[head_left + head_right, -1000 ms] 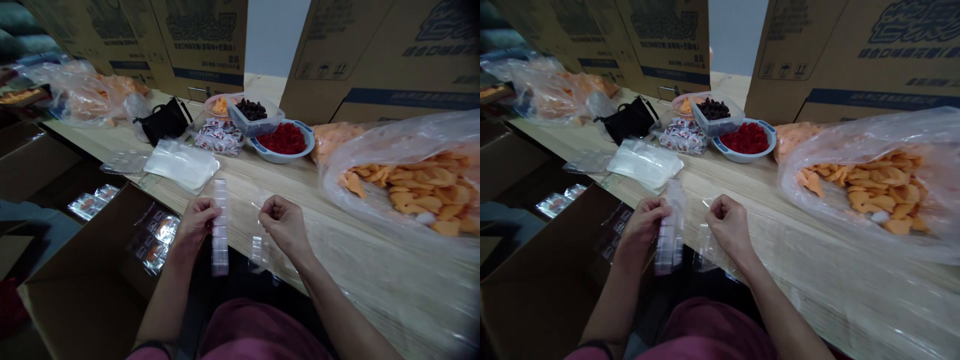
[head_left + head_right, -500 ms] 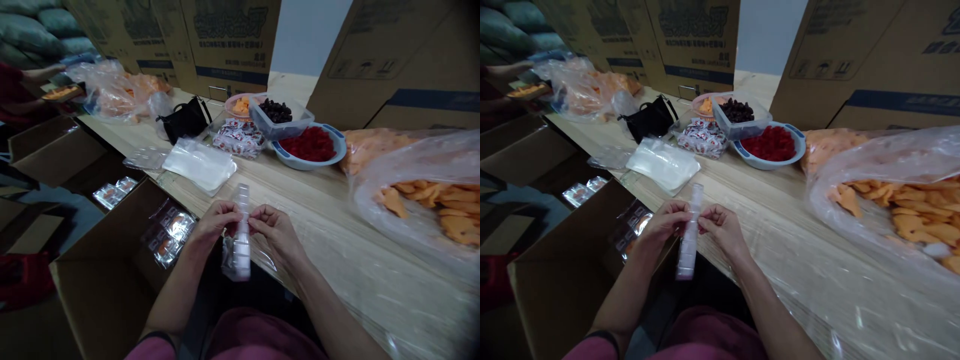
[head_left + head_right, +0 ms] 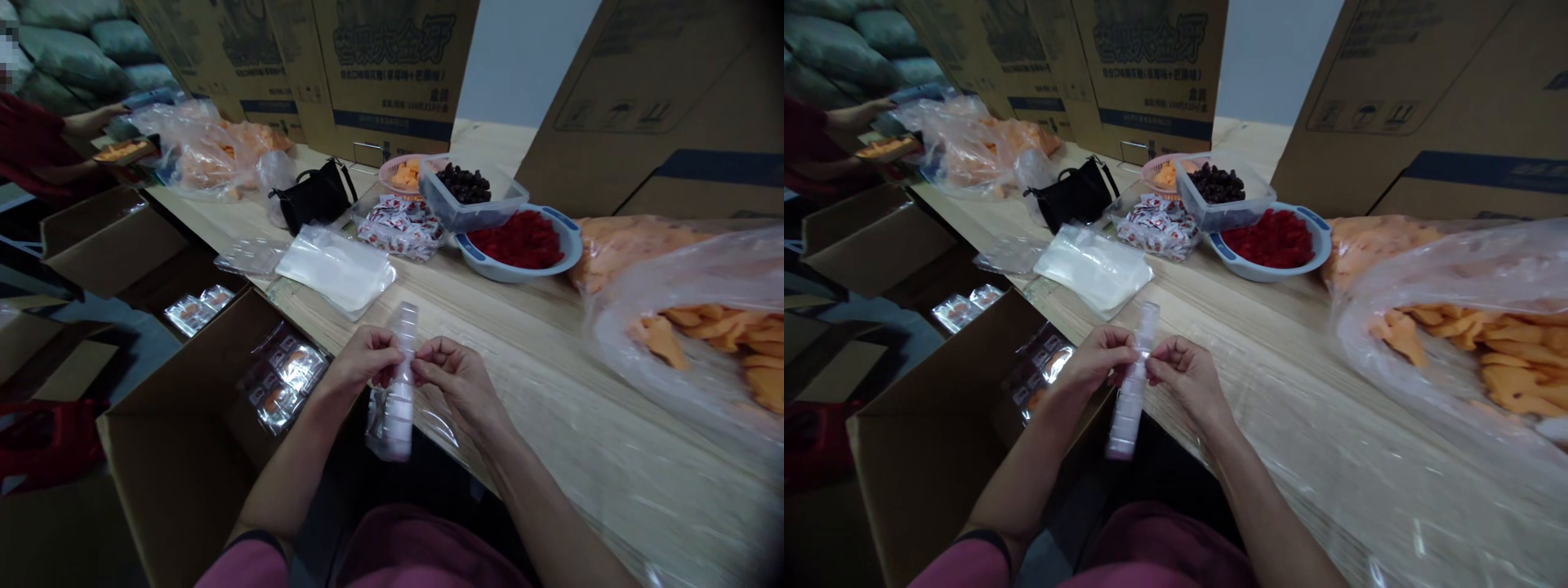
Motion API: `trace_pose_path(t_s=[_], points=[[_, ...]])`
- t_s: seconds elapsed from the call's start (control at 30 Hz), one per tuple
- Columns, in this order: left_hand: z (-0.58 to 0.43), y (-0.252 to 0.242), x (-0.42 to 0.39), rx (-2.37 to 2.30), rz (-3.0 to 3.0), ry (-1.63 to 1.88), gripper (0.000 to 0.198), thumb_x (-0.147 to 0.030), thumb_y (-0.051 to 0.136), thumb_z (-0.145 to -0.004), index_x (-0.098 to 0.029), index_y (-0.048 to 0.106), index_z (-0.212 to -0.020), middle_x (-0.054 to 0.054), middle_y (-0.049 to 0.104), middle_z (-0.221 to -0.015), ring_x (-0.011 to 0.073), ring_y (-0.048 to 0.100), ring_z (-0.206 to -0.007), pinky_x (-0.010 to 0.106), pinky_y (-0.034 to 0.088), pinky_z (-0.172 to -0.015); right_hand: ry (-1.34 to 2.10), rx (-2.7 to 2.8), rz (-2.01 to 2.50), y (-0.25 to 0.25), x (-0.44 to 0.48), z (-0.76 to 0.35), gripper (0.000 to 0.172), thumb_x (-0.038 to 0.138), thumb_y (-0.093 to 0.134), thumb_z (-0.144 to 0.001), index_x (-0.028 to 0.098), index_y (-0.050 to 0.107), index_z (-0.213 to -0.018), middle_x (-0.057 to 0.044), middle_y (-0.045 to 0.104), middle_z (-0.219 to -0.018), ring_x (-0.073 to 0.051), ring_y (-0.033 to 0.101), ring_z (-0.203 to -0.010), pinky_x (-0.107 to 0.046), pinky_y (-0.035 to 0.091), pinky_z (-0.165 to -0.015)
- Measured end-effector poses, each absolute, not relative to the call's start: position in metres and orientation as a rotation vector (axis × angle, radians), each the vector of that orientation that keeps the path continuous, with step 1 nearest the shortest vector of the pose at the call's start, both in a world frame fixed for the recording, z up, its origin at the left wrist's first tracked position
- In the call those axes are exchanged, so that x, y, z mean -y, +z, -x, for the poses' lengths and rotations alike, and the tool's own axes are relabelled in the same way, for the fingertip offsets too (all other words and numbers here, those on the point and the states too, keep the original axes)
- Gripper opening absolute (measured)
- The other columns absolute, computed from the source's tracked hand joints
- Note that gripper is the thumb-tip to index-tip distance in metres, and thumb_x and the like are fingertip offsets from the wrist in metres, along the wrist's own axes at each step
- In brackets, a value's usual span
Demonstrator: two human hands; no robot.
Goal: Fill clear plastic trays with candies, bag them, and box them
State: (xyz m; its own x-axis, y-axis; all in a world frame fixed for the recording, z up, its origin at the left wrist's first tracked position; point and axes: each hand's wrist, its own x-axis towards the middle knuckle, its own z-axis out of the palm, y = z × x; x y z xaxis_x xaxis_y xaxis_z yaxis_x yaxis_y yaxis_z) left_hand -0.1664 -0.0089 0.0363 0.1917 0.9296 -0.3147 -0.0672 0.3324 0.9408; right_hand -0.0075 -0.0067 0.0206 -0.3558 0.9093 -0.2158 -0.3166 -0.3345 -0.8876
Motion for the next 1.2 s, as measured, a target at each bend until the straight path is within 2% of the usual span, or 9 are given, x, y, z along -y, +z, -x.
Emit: trace_pose_path(t_s=[0.1,0.2,0.37,0.6,0.8,0.93,1.1,1.2], points=[[0.162,0.041,0.011,-1.221,-1.008,0.898,0.028,-0.034,0.069,-0.062,-0.015,0.051,-0.052,-0.005,0.045,-0.041,0.0049,0.037,-0.034,0.018,0.025,-0.034,1.83,0.959,0.931,0.023,0.006,0.011,0.027,0.029,0.082,-0.059,0.016,0.06,-0.068,0.001,0.061,-0.061,-0.01,0.054,-0.053,-0.022,0.043,-0.053],[0.163,0.043,0.014,-1.163,-0.968,0.9,0.033,-0.039,0.07,-0.063,-0.015,0.05,-0.053,-0.003,0.05,-0.044,0.0054,0.038,-0.036,0.018,0.026,-0.036,1.862,0.908,0.9,0.026,0.007,0.018,0.024,0.024,0.08,-0.056,0.016,0.059,-0.065,0.002,0.058,-0.056,-0.009,0.05,-0.05,-0.019,0.038,-0.048],[0.173,0.044,0.014,-1.145,-0.925,0.959,0.032,-0.037,0.072,-0.062,-0.015,0.05,-0.052,-0.003,0.049,-0.044,0.0054,0.038,-0.036,0.019,0.026,-0.037,1.806,0.857,0.895,0.031,0.008,0.031,0.016,0.018,0.071,-0.055,0.016,0.056,-0.06,0.005,0.053,-0.051,-0.007,0.045,-0.047,-0.019,0.034,-0.046],[0.202,0.059,0.009,-1.283,-0.912,1.005,0.034,-0.034,0.074,-0.058,-0.016,0.047,-0.05,-0.006,0.043,-0.042,0.0045,0.033,-0.035,0.018,0.021,-0.035,1.499,1.125,1.03,0.036,-0.001,0.047,0.007,0.016,0.055,-0.055,0.019,0.05,-0.059,0.006,0.048,-0.049,-0.009,0.042,-0.043,-0.02,0.032,-0.042],[0.238,0.059,0.01,-1.348,-0.881,1.175,0.031,-0.029,0.074,-0.059,-0.016,0.047,-0.049,-0.006,0.042,-0.043,0.0039,0.034,-0.036,0.017,0.023,-0.037,1.111,1.425,1.233,0.029,-0.028,0.062,0.005,0.016,0.05,-0.058,0.02,0.05,-0.061,0.004,0.05,-0.054,-0.013,0.049,-0.052,-0.023,0.036,-0.05],[0.247,0.062,0.018,-1.359,-0.842,1.254,0.027,-0.025,0.074,-0.056,-0.015,0.049,-0.05,-0.006,0.043,-0.044,0.0039,0.037,-0.039,0.016,0.026,-0.039,0.91,1.649,1.425,0.01,-0.047,0.079,0.011,0.01,0.051,-0.062,0.02,0.049,-0.06,0.002,0.054,-0.059,-0.015,0.051,-0.06,-0.026,0.036,-0.06],[0.254,0.091,0.032,-1.464,-0.848,1.345,0.022,-0.023,0.073,-0.057,-0.015,0.052,-0.052,-0.006,0.048,-0.046,0.0048,0.041,-0.042,0.017,0.031,-0.043,0.955,1.679,1.411,-0.021,-0.059,0.094,0.016,0.004,0.05,-0.065,0.019,0.049,-0.061,0.0,0.054,-0.06,-0.015,0.05,-0.062,-0.026,0.035,-0.062],[0.259,0.1,0.044,-1.609,-0.944,1.392,0.02,-0.028,0.07,-0.062,-0.017,0.055,-0.054,-0.006,0.052,-0.048,0.0065,0.044,-0.044,0.019,0.033,-0.045,1.011,1.641,1.342,-0.021,-0.052,0.09,0.014,0.004,0.052,-0.07,0.018,0.053,-0.067,0.0,0.058,-0.066,-0.014,0.052,-0.065,-0.024,0.038,-0.064]])
